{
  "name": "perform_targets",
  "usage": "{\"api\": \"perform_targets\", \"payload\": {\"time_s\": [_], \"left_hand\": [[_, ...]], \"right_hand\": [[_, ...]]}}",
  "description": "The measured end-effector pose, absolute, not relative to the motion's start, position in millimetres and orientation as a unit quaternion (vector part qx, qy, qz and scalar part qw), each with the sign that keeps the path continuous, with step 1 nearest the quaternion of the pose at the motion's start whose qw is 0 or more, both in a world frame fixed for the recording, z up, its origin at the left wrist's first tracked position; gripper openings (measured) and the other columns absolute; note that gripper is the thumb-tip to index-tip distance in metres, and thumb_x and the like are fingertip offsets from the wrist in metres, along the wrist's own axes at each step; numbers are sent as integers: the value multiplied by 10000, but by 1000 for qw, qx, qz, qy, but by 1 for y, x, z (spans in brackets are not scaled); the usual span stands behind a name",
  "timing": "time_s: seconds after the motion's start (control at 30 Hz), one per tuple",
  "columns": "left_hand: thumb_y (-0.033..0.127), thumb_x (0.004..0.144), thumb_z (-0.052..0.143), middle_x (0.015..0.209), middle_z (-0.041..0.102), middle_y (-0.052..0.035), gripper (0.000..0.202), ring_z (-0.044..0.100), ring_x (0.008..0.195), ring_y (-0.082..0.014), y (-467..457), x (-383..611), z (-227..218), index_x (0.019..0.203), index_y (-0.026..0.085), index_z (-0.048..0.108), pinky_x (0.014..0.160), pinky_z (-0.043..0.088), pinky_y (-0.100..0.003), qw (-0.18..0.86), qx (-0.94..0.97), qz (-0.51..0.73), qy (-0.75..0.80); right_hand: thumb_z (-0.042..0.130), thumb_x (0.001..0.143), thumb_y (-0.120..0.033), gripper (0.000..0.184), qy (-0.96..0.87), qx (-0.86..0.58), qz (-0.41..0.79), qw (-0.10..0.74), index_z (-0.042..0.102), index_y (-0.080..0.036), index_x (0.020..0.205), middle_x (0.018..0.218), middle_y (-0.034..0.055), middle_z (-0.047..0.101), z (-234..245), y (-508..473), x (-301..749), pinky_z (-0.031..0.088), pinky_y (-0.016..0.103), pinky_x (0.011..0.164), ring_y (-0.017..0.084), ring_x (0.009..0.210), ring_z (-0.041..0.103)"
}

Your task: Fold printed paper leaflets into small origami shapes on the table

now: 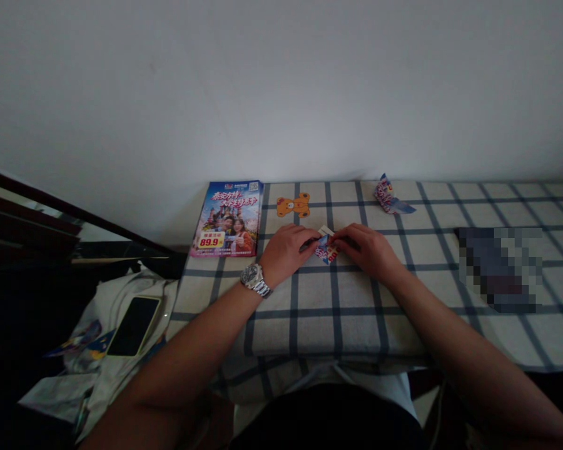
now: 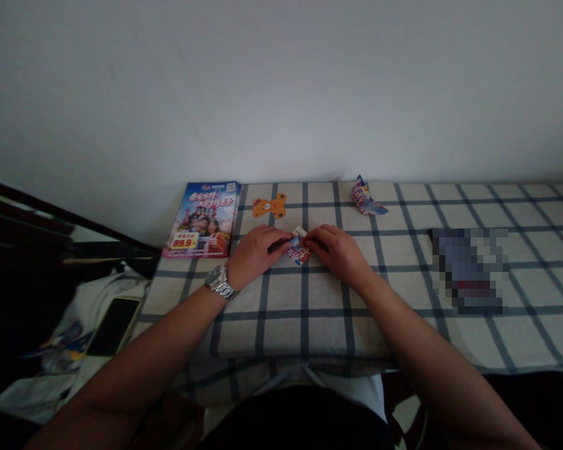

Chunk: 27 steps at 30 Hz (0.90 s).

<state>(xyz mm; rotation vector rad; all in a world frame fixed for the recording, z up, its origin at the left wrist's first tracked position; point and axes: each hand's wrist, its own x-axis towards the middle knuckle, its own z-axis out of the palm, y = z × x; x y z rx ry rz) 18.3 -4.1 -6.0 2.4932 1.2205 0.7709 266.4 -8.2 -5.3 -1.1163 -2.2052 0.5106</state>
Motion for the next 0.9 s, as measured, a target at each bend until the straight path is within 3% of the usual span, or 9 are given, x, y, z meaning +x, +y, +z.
{"api": "perform_targets", "payload": {"time_s": [0.2,0.4,0.63,0.9], "left_hand": [[252,1008,671,1059,734,-53,134,684,973,-217,-5,22,-6,1119,206,731,876,548,-365,128,843,285,438],[224,1015,656,1162,730,-36,278,668,1081,-220,-5,21,-8,1293,238,638,976,551,-388,121,845,302,424],[246,1028,635,1073,732,-45,178,672,998,-216,-3,20,-8,1198,227,684,908,566,-379,101,854,285,423],[212,998,669,1114,705,-76,208,656,1032,-228,-5,23,-9,1195,194,729,931,575,-402,92,862,297,400]], "right_hand": [[639,1011,-276,119,-812,-453,208,304,714,-248,1099,1005,49,754,-6,-8,263,538,344,788,228,892,711],[640,1007,-275,110,-805,-466,198,310,711,-240,1082,996,58,734,-5,-7,261,533,348,782,227,882,696],[652,991,-224,211,-799,-482,179,312,673,-232,1201,994,57,704,-4,-8,257,525,335,751,219,851,675],[625,1009,-223,130,-806,-469,170,318,744,-233,1063,1032,73,693,-9,-5,257,550,352,822,228,929,694]]}}
